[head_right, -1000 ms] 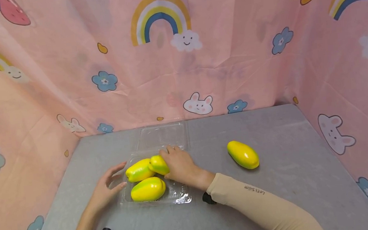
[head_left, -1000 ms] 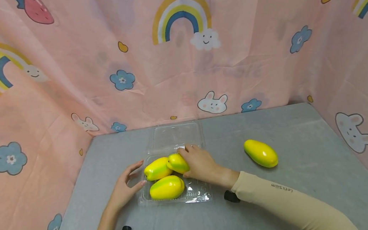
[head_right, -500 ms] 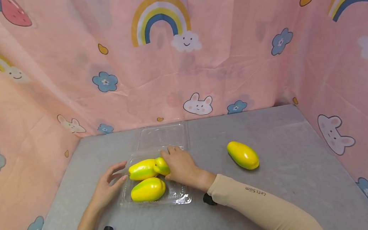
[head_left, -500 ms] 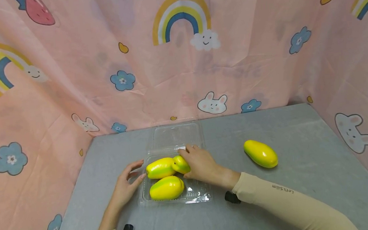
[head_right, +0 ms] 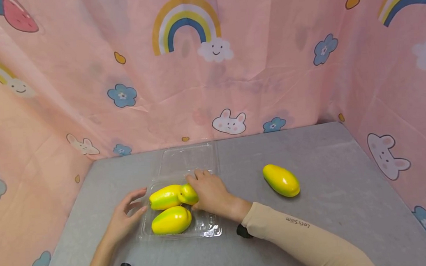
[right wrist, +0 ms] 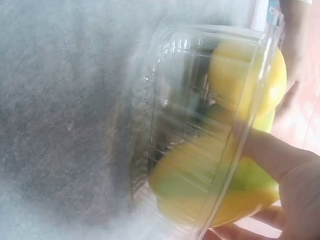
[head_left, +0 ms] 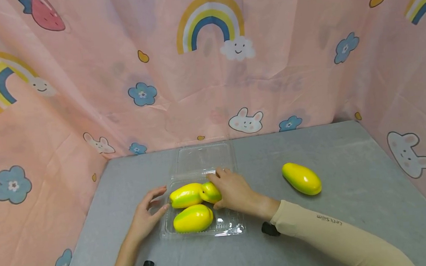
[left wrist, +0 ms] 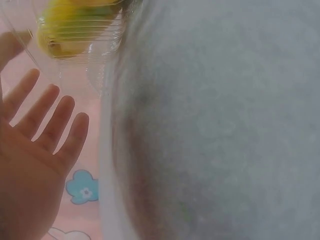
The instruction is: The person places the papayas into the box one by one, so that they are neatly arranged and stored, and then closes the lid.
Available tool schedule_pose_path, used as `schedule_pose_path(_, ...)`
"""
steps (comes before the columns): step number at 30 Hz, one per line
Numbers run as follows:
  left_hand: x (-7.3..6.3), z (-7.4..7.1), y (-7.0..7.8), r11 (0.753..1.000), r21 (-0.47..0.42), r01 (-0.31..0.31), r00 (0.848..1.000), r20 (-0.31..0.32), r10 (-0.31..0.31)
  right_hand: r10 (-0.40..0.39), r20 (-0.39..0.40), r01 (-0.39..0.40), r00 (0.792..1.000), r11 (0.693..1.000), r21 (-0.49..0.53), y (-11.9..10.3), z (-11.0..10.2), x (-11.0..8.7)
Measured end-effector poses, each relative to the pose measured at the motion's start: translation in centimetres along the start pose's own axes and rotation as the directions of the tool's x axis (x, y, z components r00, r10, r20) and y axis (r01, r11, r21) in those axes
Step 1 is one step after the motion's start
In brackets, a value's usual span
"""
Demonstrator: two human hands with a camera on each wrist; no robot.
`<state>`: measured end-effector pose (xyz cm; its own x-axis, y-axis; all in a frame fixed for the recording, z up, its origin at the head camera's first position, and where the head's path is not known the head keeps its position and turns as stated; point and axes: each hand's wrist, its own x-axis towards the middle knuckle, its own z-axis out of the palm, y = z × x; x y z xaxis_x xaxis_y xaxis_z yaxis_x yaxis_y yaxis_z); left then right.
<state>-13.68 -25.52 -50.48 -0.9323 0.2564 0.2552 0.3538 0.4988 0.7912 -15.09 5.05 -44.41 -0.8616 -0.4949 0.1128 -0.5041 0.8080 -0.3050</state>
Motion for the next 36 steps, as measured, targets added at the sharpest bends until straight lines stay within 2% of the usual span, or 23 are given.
schedule_pose_path(7,0.2,0.1,0.6,0.998,0.039,0.056,0.998,0.034,-0.057,-0.051,-0.085,0.053,0.995,0.998,0.015,0.4,0.0,0.4)
schedule_pose_path(14,1.0,0.5,0.6,0.994,0.057,0.09,0.996,-0.002,-0.09,-0.092,-0.059,0.095,0.994,0.995,0.043,0.9,-0.1,0.3)
schedule_pose_path(20,0.7,0.5,0.7,0.997,0.014,0.075,0.997,-0.01,-0.074,-0.093,-0.048,0.096,0.995,0.992,0.076,1.2,-0.3,0.0)
schedule_pose_path(27,0.2,0.3,0.4,0.997,0.018,0.073,0.997,0.0,-0.073,-0.064,-0.024,0.066,0.998,0.992,0.11,1.6,-0.5,-0.2)
schedule_pose_path(36,-0.3,-0.3,0.1,0.998,0.033,0.056,0.998,-0.003,-0.056,0.031,0.026,-0.034,0.999,0.993,0.117,3.1,-2.1,-1.0)
